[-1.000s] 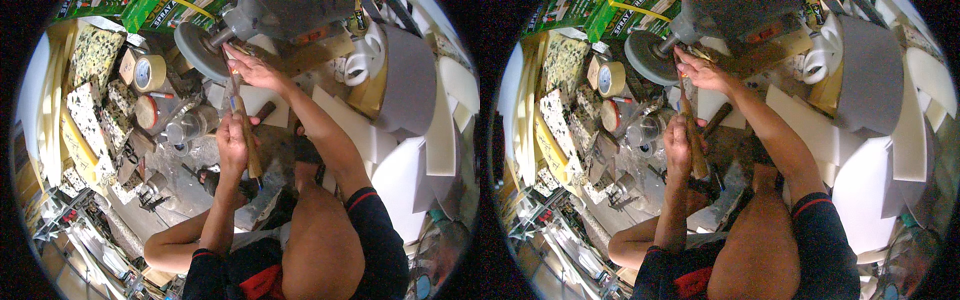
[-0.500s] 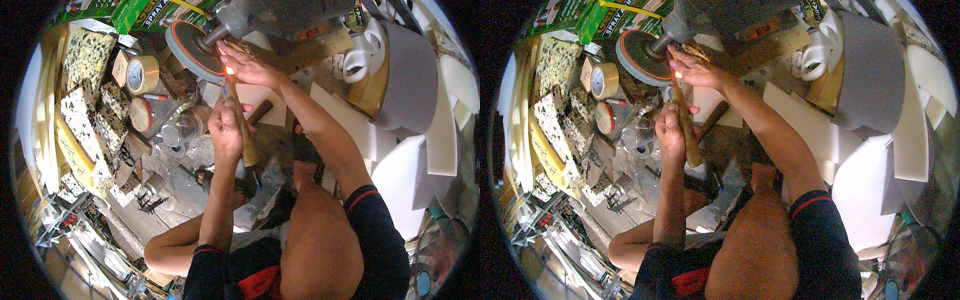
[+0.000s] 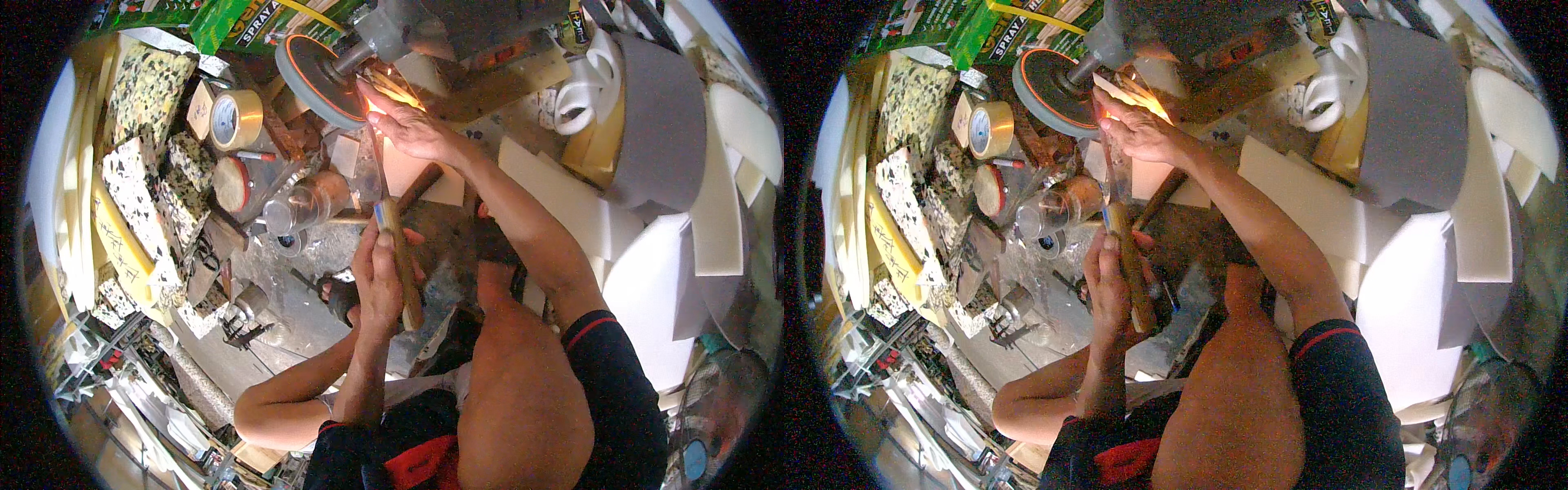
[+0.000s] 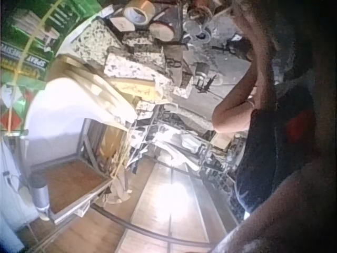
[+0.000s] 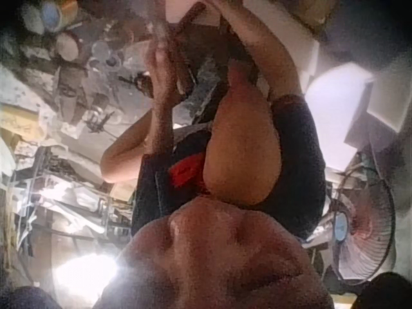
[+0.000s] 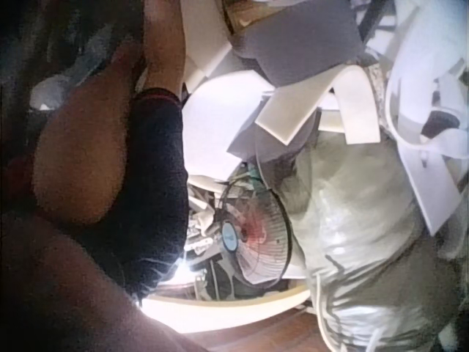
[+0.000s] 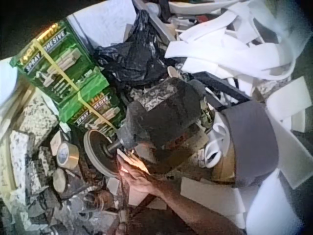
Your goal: The person uses a chisel and a bench grinder to sharpen the cutting edge. They hold the chisel against the spinning grinding wheel, creating sparks, and repeatedly check the edge by hand. The person also handles a patterned sheet and a metal ruler on the floor before moving to the grinder.
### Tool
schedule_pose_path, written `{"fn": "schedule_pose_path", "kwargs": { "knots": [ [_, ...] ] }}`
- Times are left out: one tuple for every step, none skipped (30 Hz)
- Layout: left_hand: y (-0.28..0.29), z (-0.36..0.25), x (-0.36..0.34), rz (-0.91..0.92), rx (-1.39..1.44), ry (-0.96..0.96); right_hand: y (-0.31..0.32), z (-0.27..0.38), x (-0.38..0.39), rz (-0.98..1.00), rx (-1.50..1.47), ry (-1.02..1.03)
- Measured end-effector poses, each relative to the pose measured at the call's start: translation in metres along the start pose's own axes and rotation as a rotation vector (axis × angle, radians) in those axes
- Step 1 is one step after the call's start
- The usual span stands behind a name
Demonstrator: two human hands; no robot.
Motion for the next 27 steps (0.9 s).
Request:
{"fn": "schedule_pose_path", "kwargs": {
  "knots": [
    [0.002,0.004,0.006,0.003,-0.017,-0.006,-0.001,0.002,0.0,0.003,-0.018,0.006],
    [0.002,0.006,0.012,0.01,-0.035,-0.014,0.0,0.003,0.0,0.01,-0.012,-0.013],
    [0.003,0.01,0.017,0.017,-0.053,-0.022,0.0,0.004,0.0,0.016,-0.006,-0.031],
    [0.004,0.013,0.022,0.026,-0.046,-0.032,0.0,0.005,0.0,0.023,-0.001,-0.049],
    [0.004,0.018,0.026,0.035,-0.039,-0.042,0.0,0.004,0.001,0.011,-0.018,-0.042],
    [0.004,0.021,0.031,0.044,-0.033,-0.053,-0.001,0.004,0.003,-0.002,-0.034,-0.035],
    [0.004,0.023,0.037,0.045,-0.026,-0.039,-0.001,0.004,0.005,-0.015,-0.05,-0.029],
    [0.005,0.025,0.044,0.042,-0.018,-0.024,-0.002,0.007,0.005,0.003,-0.02,-0.052],
    [0.006,0.028,0.051,0.04,-0.011,-0.008,-0.003,0.009,0.006,0.02,0.012,-0.076],
    [0.009,0.034,0.055,0.049,-0.017,-0.005,-0.004,0.012,0.008,0.037,0.044,-0.1],
    [0.012,0.042,0.06,0.059,-0.024,-0.004,-0.004,0.014,0.01,0.019,0.049,-0.074],
    [0.014,0.048,0.063,0.069,-0.032,-0.003,-0.005,0.016,0.013,0.0,0.054,-0.048],
    [0.016,0.054,0.067,0.08,-0.031,-0.03,-0.007,0.018,0.016,-0.018,0.06,-0.022],
    [0.016,0.058,0.069,0.09,-0.028,-0.057,-0.009,0.02,0.019,-0.034,0.067,-0.022],
    [0.016,0.061,0.073,0.101,-0.025,-0.084,-0.011,0.023,0.023,-0.051,0.074,-0.022],
    [0.016,0.065,0.078,0.092,-0.017,-0.055,-0.013,0.025,0.026,-0.067,0.082,-0.022],
    [0.016,0.067,0.083,0.082,-0.008,-0.026,-0.015,0.027,0.029,-0.063,0.029,-0.029],
    [0.016,0.069,0.087,0.073,0.0,0.003,-0.017,0.03,0.033,-0.059,-0.024,-0.036],
    [0.017,0.07,0.09,0.086,-0.019,-0.009,-0.019,0.033,0.036,-0.054,-0.077,-0.043],
    [0.018,0.07,0.093,0.1,-0.038,-0.022,-0.021,0.034,0.039,-0.073,-0.034,0.004],
    [0.019,0.07,0.097,0.115,-0.057,-0.034,-0.024,0.036,0.043,-0.091,0.01,0.051],
    [0.018,0.071,0.101,0.096,-0.049,-0.02,-0.026,0.038,0.047,-0.11,0.053,0.098],
    [0.018,0.073,0.105,0.077,-0.039,-0.005,-0.029,0.042,0.05,-0.123,0.069,0.112],
    [0.018,0.076,0.109,0.059,-0.03,0.01,-0.032,0.045,0.054,-0.136,0.084,0.125],
    [0.019,0.08,0.114,0.063,-0.029,0.012,-0.035,0.048,0.057,-0.15,0.1,0.138],
    [0.021,0.084,0.119,0.067,-0.029,0.014,-0.038,0.049,0.062,-0.133,0.139,0.12],
    [0.023,0.088,0.124,0.07,-0.03,0.017,-0.039,0.05,0.068,-0.116,0.178,0.102]
  ]
}}
Point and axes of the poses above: each hand's wrist, its own x-axis away from the middle knuckle, its own y-axis out of the back of the hand, z = x × y, the point moved 2 cm from there along -x, towards the middle knuckle, and after that the axes turned 13 degrees about y, right-handed, at the moved point
